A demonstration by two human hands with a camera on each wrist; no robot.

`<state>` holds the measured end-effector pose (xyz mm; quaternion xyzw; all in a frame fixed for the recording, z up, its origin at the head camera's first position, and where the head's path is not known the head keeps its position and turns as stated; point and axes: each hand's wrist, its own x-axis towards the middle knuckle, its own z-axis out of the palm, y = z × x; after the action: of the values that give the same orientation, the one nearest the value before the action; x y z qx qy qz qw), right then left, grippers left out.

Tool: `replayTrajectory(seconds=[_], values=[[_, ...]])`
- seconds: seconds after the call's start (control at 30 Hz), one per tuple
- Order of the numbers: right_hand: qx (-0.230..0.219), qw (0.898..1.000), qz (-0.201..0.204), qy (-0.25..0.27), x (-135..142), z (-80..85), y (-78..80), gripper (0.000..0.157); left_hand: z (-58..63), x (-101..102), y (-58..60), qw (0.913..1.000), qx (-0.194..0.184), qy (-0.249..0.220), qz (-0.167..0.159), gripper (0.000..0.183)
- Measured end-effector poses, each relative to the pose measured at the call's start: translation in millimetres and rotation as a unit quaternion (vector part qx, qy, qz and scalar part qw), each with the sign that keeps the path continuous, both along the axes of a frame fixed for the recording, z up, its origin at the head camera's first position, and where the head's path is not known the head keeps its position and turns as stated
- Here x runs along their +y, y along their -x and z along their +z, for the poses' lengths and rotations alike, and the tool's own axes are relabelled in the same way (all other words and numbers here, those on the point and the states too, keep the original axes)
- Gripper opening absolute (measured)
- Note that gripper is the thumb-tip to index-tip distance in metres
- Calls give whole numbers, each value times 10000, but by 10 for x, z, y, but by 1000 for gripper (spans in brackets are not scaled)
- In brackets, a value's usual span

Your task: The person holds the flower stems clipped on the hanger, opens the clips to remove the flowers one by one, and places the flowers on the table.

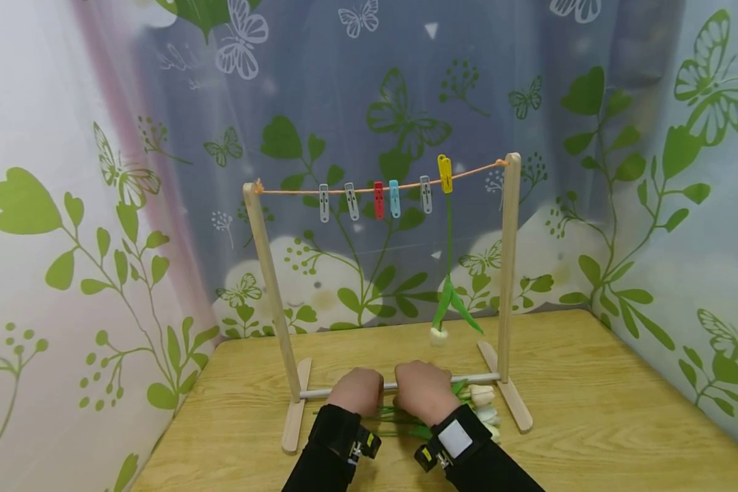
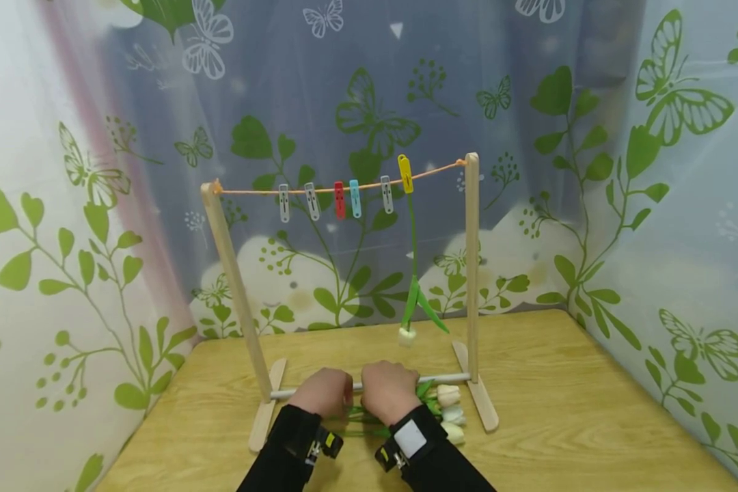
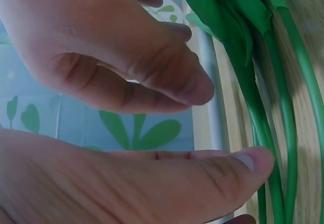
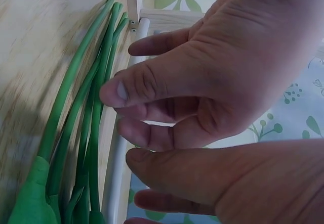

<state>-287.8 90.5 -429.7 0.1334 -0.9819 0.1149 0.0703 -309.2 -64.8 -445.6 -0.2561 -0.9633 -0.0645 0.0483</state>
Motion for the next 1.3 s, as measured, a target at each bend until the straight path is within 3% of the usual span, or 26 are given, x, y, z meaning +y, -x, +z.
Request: replayTrajectory(seconds=[0.4, 0.93, 1.2, 1.3], values=[[107, 9999, 109, 49, 13, 30, -36, 23, 178, 43, -111, 9986, -363, -379, 97, 15], [202, 9996, 215, -11, 1, 32, -34, 31, 326, 15, -122, 9952, -458, -858, -136, 19], [15, 9999, 146, -21, 54, 73, -46, 28, 298, 111, -63, 9874, -1237, -955, -254, 25], [74, 9999, 61, -34, 99, 77, -25, 28, 309, 152, 4, 9899, -1144, -791, -266, 27]])
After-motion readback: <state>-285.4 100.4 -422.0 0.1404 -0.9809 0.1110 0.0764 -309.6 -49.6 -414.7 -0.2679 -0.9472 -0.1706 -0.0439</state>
